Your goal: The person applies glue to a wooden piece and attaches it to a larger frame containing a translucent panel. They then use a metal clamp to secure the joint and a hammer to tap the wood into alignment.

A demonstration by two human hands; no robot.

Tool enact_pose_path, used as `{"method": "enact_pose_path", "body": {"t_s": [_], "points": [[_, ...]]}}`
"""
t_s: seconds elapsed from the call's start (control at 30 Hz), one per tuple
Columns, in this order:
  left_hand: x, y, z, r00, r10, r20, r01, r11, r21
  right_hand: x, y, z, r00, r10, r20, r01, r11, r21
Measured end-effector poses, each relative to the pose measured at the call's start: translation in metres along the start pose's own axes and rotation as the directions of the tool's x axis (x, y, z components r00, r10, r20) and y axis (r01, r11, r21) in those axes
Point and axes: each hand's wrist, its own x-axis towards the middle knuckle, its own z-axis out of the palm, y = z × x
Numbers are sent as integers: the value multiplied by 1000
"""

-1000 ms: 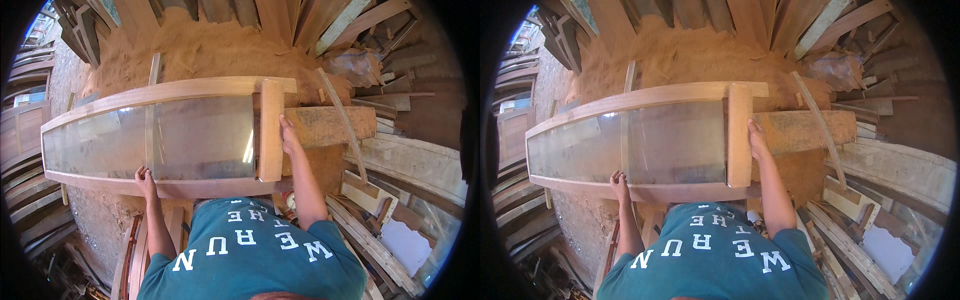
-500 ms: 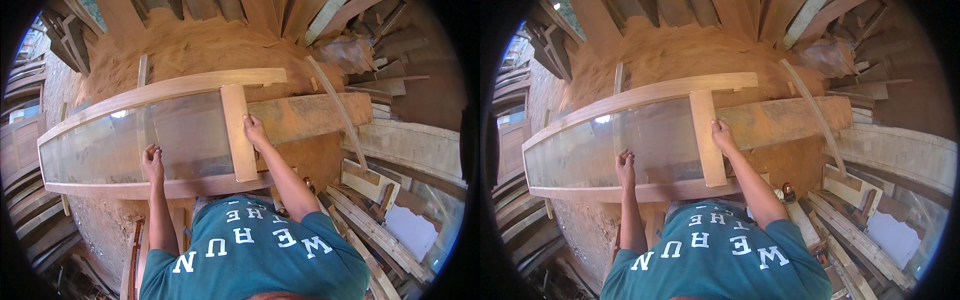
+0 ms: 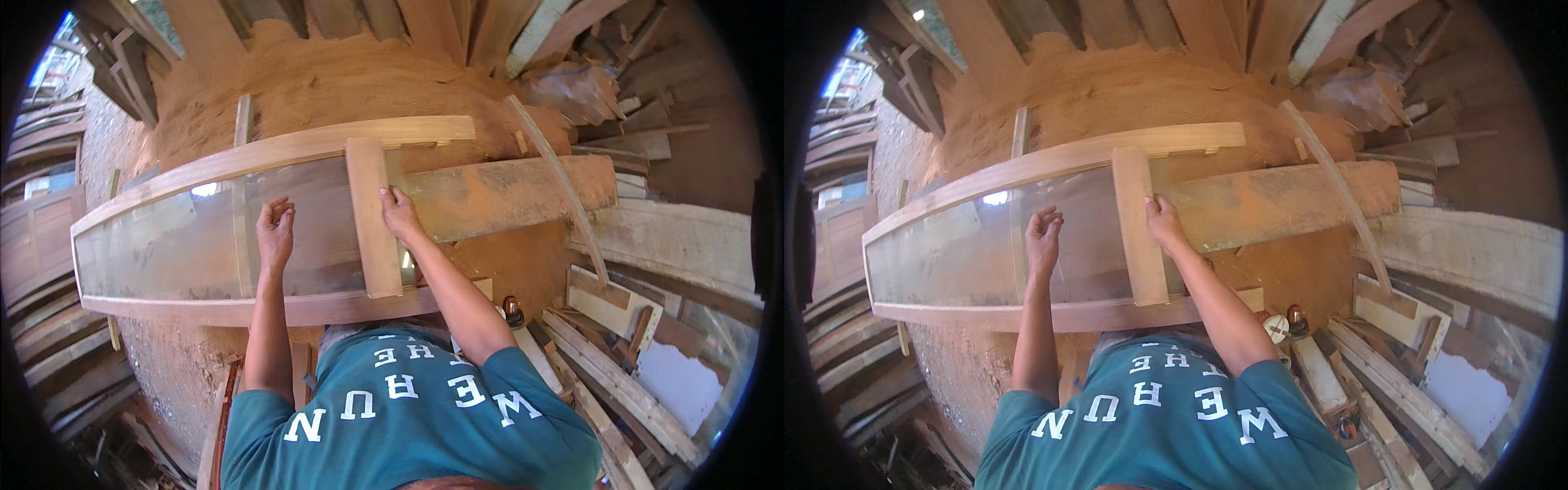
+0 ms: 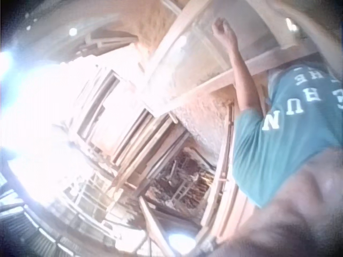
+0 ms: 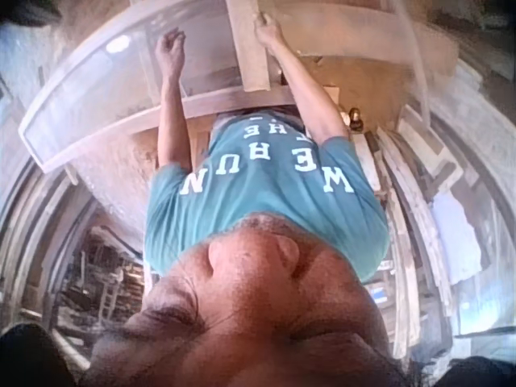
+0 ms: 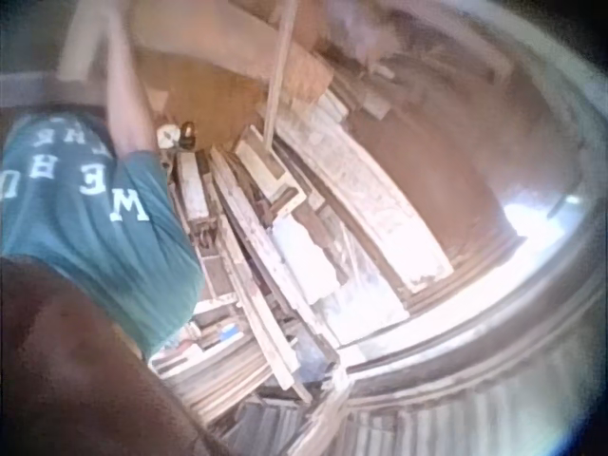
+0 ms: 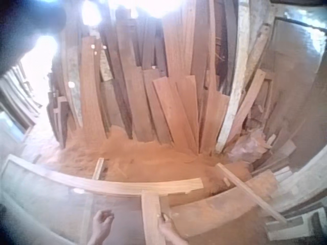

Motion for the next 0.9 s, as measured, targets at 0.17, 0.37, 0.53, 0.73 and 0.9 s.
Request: {"method": "enact_pose_path", "body": {"t_s": [0.17,0.37,0.53,0.73,0.9], "points": [[-8,-40,-48,988,-35,-148,43,998,49,14,4,-24,994,104,21,-106,971,212],[-47,-89,-123,936,-167,-308,192,980,51,36,-18,-98,980,194,-44,-180,958,222],[-80,-129,-159,901,-192,-388,201,979,-19,62,-1,-172,939,102,-330,-73,992,99],[-125,-108,-141,837,-173,-519,271,955,119,79,-40,-150,987,48,-154,-26,990,139],[-200,-115,-116,771,-232,-592,325,944,53,85,-67,-59,991,-79,-111,69,993,-93]]}}
